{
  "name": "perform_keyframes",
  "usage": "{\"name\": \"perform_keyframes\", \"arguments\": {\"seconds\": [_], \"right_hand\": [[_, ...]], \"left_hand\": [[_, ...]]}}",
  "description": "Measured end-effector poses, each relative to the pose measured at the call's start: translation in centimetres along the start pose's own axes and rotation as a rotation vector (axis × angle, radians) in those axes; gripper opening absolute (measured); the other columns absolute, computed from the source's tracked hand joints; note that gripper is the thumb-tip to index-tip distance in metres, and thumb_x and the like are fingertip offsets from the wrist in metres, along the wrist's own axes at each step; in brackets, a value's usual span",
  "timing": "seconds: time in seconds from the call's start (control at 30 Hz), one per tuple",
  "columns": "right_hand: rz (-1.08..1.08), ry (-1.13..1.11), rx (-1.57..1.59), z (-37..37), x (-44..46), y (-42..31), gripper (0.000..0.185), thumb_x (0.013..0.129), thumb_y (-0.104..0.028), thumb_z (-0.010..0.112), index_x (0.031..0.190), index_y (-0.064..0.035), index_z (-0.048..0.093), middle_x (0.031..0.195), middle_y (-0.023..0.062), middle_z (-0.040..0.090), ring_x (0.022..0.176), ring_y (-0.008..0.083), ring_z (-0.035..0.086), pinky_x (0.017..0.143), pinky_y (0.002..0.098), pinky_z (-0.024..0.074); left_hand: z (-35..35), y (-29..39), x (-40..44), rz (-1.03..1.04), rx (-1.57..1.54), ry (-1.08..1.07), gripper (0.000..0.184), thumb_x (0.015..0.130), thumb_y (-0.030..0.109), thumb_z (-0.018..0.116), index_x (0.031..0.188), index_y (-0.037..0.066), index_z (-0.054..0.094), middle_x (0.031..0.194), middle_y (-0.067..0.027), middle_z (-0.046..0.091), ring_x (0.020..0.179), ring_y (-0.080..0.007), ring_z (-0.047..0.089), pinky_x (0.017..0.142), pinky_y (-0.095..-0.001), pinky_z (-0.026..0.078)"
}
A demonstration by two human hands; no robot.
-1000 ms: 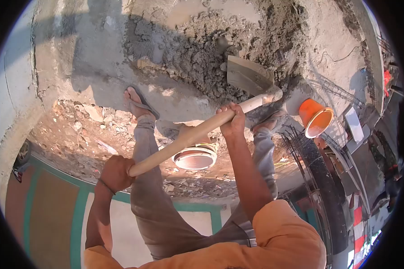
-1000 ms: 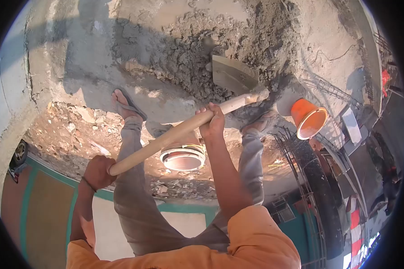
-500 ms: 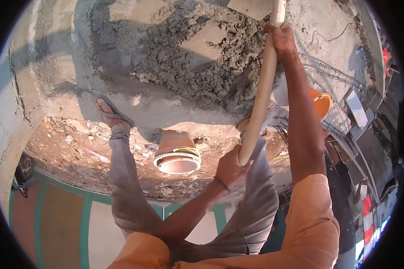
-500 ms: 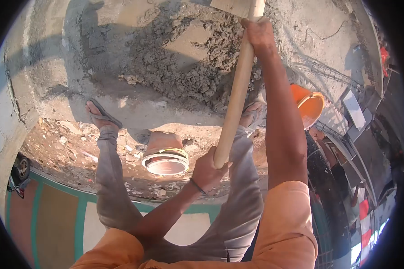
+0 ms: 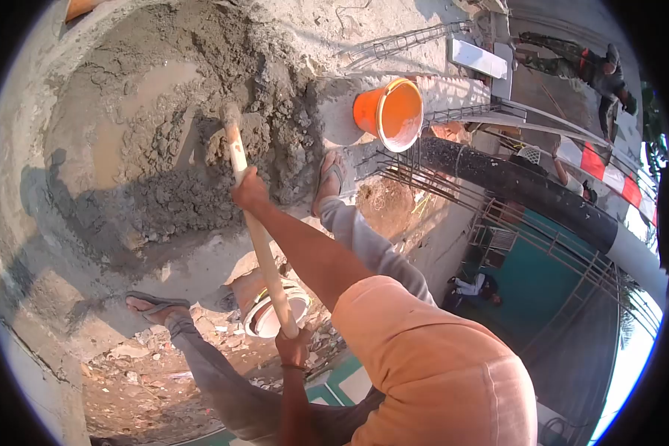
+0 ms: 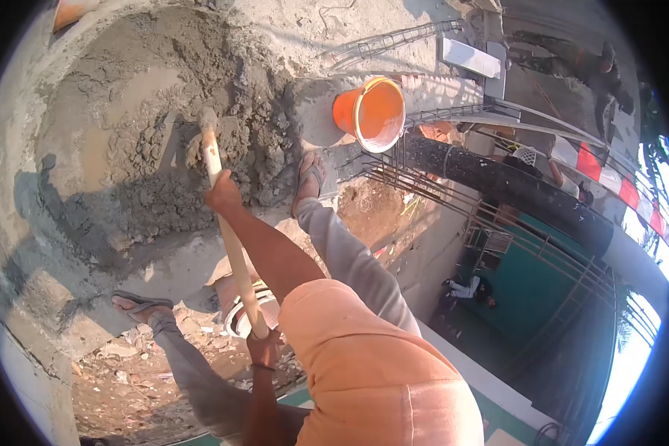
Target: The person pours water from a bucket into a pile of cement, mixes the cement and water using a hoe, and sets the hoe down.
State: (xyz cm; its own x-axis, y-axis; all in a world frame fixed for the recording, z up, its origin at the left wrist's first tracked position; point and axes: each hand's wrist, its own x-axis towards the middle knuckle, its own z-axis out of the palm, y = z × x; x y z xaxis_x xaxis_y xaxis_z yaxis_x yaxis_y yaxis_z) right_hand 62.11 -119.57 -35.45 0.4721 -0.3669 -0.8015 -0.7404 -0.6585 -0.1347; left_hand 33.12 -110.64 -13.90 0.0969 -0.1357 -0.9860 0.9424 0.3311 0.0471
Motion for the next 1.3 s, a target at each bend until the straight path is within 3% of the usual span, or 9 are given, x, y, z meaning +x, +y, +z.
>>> {"name": "perform_keyframes", "arguments": {"seconds": [0.13,0.4,0.47,0.63,0.73,0.8,0.93,1.13,1.3], "right_hand": [[0.058,0.063,0.164,-1.7,-6.4,3.0,0.056,0.079,-0.023,0.07,0.118,0.0005,0.037,0.109,0.0287,0.062,0.104,0.0433,0.062,0.091,0.0469,0.0495],[-0.343,0.076,0.244,-10.7,1.3,-12.8,0.059,0.082,-0.018,0.072,0.121,0.0035,0.034,0.106,0.031,0.061,0.098,0.0456,0.063,0.085,0.0478,0.0535],[-0.289,-0.22,0.41,-10.2,3.6,-15.3,0.055,0.083,-0.018,0.071,0.119,0.0062,0.036,0.106,0.0293,0.062,0.087,0.0369,0.069,0.067,0.0434,0.0589],[-0.177,-0.283,0.118,0.3,4.8,-7.0,0.061,0.082,-0.025,0.069,0.125,0.0057,0.039,0.118,0.0286,0.059,0.114,0.0397,0.059,0.098,0.0428,0.0471],[-0.129,-0.321,0.126,2.4,0.0,1.3,0.05,0.083,-0.025,0.069,0.115,0.0045,0.047,0.104,0.0262,0.064,0.093,0.0375,0.067,0.083,0.0429,0.054],[-0.142,-0.269,0.341,0.1,-4.8,4.2,0.033,0.088,-0.017,0.066,0.107,0.0023,0.047,0.077,0.011,0.059,0.053,0.0174,0.06,0.047,0.0337,0.0512],[-0.05,-0.18,0.315,-2.2,-10.2,5.7,0.032,0.089,-0.015,0.065,0.105,-0.0003,0.042,0.076,0.0094,0.056,0.051,0.0159,0.057,0.042,0.0312,0.0502],[-0.274,-0.129,0.415,-5.4,-11.5,-7.3,0.031,0.089,-0.012,0.063,0.105,0.0001,0.039,0.076,0.0108,0.055,0.05,0.0156,0.056,0.041,0.0311,0.0463],[-0.347,-0.215,0.249,0.2,-1.8,-22.9,0.024,0.088,-0.013,0.062,0.094,0.0082,0.054,0.064,0.0122,0.058,0.051,0.0224,0.06,0.044,0.0362,0.0512]], "left_hand": [[-4.0,-3.7,-2.8,0.302,0.786,0.197,0.032,0.073,0.021,0.079,0.089,-0.002,0.063,0.073,-0.014,0.067,0.068,-0.0243,0.068,0.066,-0.0394,0.053],[5.4,12.1,6.7,0.495,0.397,0.203,0.029,0.073,0.013,0.079,0.093,0.0,0.063,0.074,-0.0088,0.066,0.07,-0.0169,0.065,0.066,-0.0338,0.051],[6.5,18.8,7.6,0.457,0.394,0.205,0.028,0.074,0.013,0.078,0.091,0.0,0.06,0.072,-0.0084,0.064,0.066,-0.0127,0.062,0.059,-0.0312,0.051],[7.1,11.8,5.1,0.281,0.003,0.138,0.034,0.073,0.012,0.079,0.094,-0.002,0.057,0.071,-0.0045,0.063,0.057,-0.0097,0.058,0.054,-0.0272,0.049],[6.3,4.3,1.3,0.073,0.193,0.172,0.039,0.074,0.018,0.078,0.103,0.0,0.059,0.08,-0.0083,0.067,0.061,-0.0125,0.061,0.057,-0.03,0.052],[6.5,1.6,-1.7,0.191,0.417,0.214,0.04,0.075,0.026,0.075,0.105,0.003,0.06,0.085,-0.0141,0.07,0.068,-0.0233,0.067,0.064,-0.038,0.055],[6.2,-2.5,-5.3,0.176,0.536,0.252,0.039,0.077,0.034,0.071,0.104,0.006,0.061,0.087,-0.0195,0.069,0.082,-0.0373,0.068,0.074,-0.0474,0.054],[1.4,3.4,0.8,0.497,0.425,0.289,0.034,0.076,0.029,0.075,0.098,0.007,0.063,0.079,-0.0183,0.067,0.075,-0.036,0.067,0.066,-0.0445,0.052],[-5.2,22.1,4.3,0.407,0.349,0.201,0.04,0.075,0.031,0.076,0.096,0.001,0.059,0.077,-0.0175,0.067,0.075,-0.0337,0.067,0.069,-0.0423,0.052]]}}
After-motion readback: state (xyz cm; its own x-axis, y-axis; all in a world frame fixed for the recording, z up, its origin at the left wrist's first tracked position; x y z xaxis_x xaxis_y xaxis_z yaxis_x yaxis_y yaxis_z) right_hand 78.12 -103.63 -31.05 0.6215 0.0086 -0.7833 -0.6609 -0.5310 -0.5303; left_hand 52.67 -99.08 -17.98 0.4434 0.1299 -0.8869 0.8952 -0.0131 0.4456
